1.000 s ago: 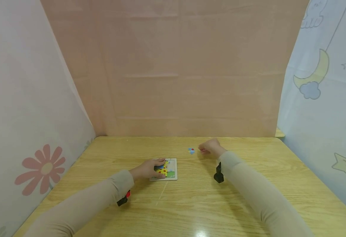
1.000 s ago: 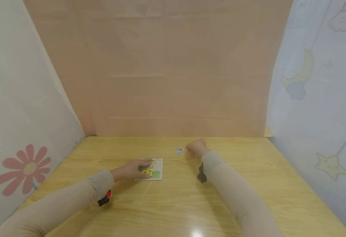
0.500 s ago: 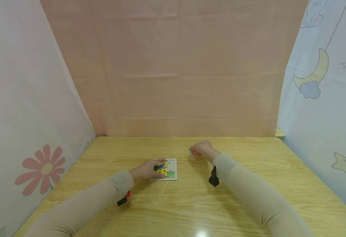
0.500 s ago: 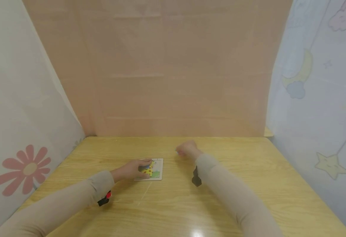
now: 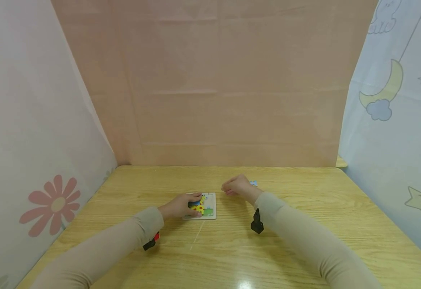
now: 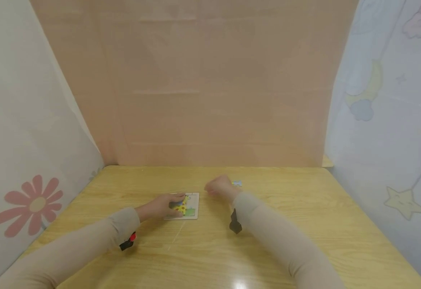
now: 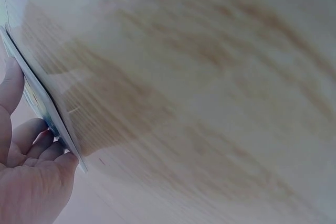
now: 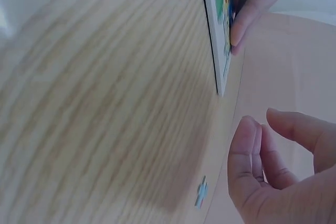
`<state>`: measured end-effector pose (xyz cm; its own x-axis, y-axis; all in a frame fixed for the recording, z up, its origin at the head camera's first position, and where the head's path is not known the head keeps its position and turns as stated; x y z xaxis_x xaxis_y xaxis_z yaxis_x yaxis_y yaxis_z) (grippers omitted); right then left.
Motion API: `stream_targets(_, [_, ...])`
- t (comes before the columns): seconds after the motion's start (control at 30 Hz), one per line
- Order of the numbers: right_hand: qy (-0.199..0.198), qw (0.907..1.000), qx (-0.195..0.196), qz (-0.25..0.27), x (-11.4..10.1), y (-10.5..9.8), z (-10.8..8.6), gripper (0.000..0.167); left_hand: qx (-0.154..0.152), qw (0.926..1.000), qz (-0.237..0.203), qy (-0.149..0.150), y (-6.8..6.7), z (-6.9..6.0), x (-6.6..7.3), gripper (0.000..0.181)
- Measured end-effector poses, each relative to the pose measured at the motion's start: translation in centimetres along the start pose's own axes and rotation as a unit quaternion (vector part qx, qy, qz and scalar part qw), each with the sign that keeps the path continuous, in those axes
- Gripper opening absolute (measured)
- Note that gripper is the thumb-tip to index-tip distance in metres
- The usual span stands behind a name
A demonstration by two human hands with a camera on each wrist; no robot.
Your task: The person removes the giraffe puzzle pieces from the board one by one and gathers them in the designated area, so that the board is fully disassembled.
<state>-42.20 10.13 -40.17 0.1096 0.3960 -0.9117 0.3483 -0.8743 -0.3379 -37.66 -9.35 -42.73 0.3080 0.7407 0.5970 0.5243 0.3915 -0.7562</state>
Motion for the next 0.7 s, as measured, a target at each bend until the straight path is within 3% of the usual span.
stream_targets(0.23, [-0.008,0.9997,-0.021,-0.005,-0.2,1.2,-0.1,0.020,0.000,1.0000,0.001,0.000,0.0,0.2,-0.2,0.077])
stream_targets(0.53, [0.012,0.9993,-0.032,-0.015,0.7,2.8,-0.3,0.014,0.006,1.0000,-0.001,0.000,-0.1,0.0,-0.1,0.075])
stream_targets(0.7, [0.017,0.9971,-0.072,-0.014,1.3,4.2,-0.5,0.012,0.006,1.0000,0.004,0.003,-0.2,0.1,0.0,0.074])
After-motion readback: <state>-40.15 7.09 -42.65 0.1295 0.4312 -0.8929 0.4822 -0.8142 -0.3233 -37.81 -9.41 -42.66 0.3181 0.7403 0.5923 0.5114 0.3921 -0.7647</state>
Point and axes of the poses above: each hand's wrist, its own z-axis towards the middle knuckle, its own y-axis out of the palm, x = y × z, the point moved 8 cm from there along z, towards the middle knuckle, and after that the axes turned 8 degrees about -x, right-handed, at the moved point
